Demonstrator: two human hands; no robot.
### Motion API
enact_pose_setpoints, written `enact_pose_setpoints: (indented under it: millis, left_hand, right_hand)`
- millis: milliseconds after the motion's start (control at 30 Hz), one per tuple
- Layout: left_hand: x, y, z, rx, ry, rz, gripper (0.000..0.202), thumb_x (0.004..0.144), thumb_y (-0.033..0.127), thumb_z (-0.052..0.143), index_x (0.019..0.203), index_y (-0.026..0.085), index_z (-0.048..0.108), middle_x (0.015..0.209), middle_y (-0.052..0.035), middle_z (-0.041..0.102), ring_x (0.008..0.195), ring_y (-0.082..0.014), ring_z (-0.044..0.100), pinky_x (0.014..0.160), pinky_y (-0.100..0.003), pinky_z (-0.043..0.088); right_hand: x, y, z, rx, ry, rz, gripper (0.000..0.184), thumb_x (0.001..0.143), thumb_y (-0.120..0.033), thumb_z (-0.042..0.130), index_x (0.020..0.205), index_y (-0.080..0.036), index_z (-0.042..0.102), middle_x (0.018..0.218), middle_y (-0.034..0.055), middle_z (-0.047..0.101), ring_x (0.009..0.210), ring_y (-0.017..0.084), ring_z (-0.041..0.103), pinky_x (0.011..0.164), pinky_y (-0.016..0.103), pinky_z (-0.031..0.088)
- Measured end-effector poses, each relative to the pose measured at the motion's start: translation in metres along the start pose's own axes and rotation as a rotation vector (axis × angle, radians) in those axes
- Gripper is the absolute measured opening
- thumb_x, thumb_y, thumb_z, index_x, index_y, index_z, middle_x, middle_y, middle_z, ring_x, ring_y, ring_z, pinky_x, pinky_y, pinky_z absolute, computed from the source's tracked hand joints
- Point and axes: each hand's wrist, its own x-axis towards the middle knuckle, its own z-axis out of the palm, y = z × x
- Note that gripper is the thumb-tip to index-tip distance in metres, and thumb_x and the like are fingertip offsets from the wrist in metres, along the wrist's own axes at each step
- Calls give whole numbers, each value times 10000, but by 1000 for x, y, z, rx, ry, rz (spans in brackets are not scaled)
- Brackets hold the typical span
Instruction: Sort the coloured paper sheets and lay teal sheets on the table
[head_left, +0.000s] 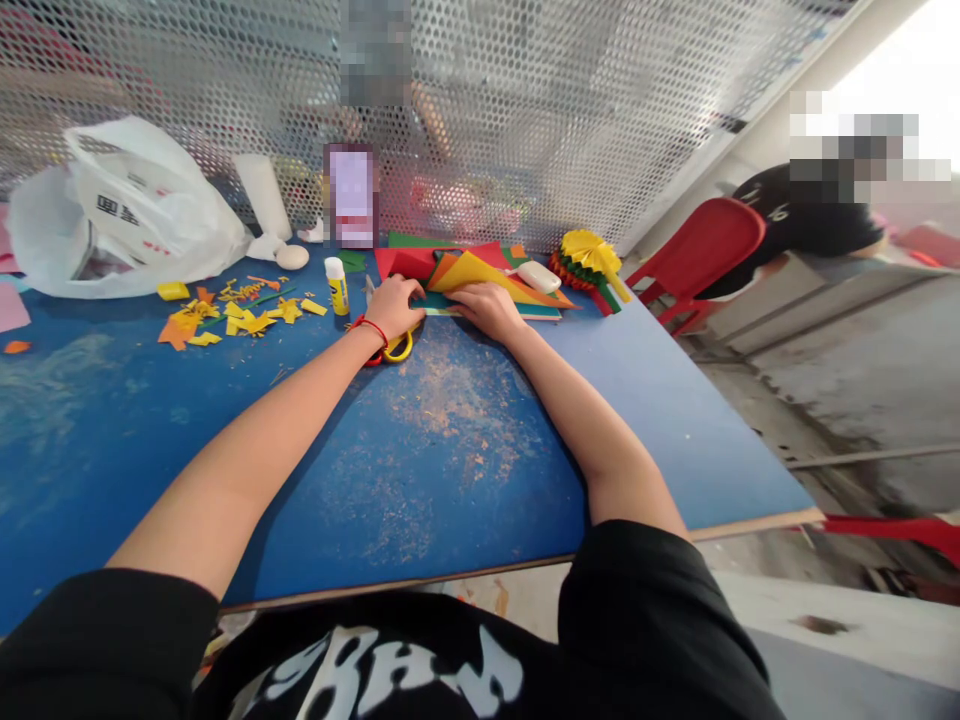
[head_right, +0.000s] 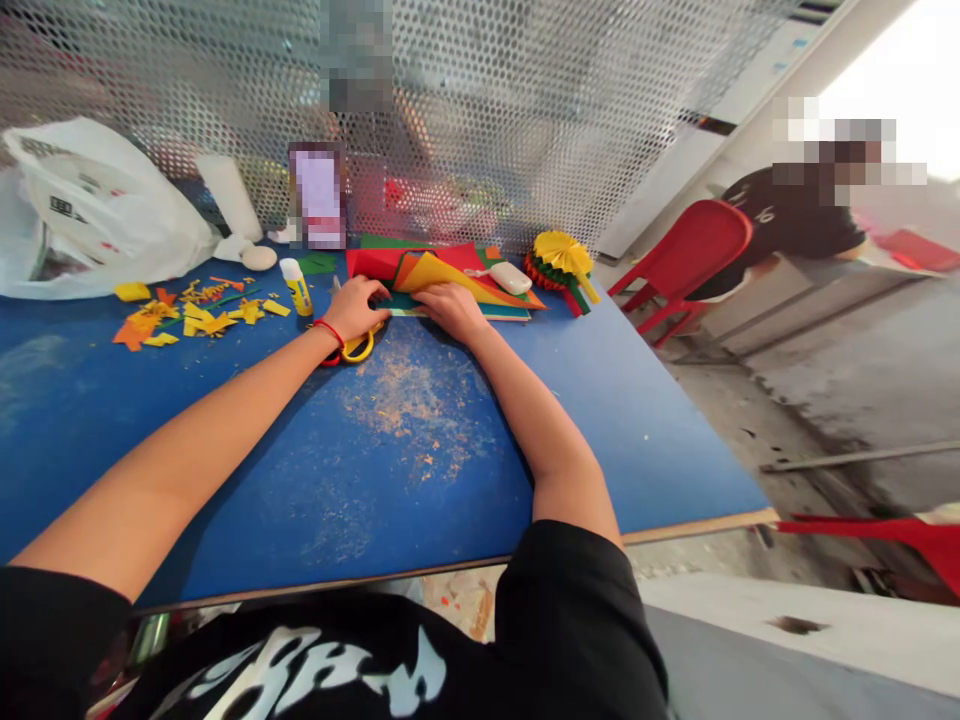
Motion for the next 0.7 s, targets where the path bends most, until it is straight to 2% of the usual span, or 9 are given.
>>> enact_pose_setpoints:
  millis: [100,233,467,700]
  left_hand:
    - [0,0,0,17,-1,9,257,872,181,785,1126,149,805,1136,-136,729,1151,-340,690,1048,-423,548]
    - [-2,3,0,37,-6,26,272,890,146,741,1154,158,810,1176,-138,738,1195,-347,685,1068,-428,544]
    - [-2,3,1,55,-31,50,310,914,130,699,1206,154,797,1220,-144,757,1201,-339,699,1081,-429,545]
    - [-3,4,0,53,-49,56,356,907,116,689,1247,153,788,1236,-147,769,1211,-339,709,1093,-416,542]
  right_hand:
    - [-1,2,2,1,5,17,353,1080,-240,535,1298,-166,803,1199,140,826,1084,274,763,972,364,556]
    - [-2,3,5,15,15,39,346,1078,-304,583,1311,-174,802,1220,131,824,1091,280,773,978,359,568]
    - [-3,7,9,29,6,82,324,1055,-312,645,1307,-187,806,1243,111,822,1114,286,781,982,371,587]
    - [-3,1,1,16,-55,90,372,1128,-288,510,1294,-152,814,1296,110,805,1136,235,750,1003,310,537]
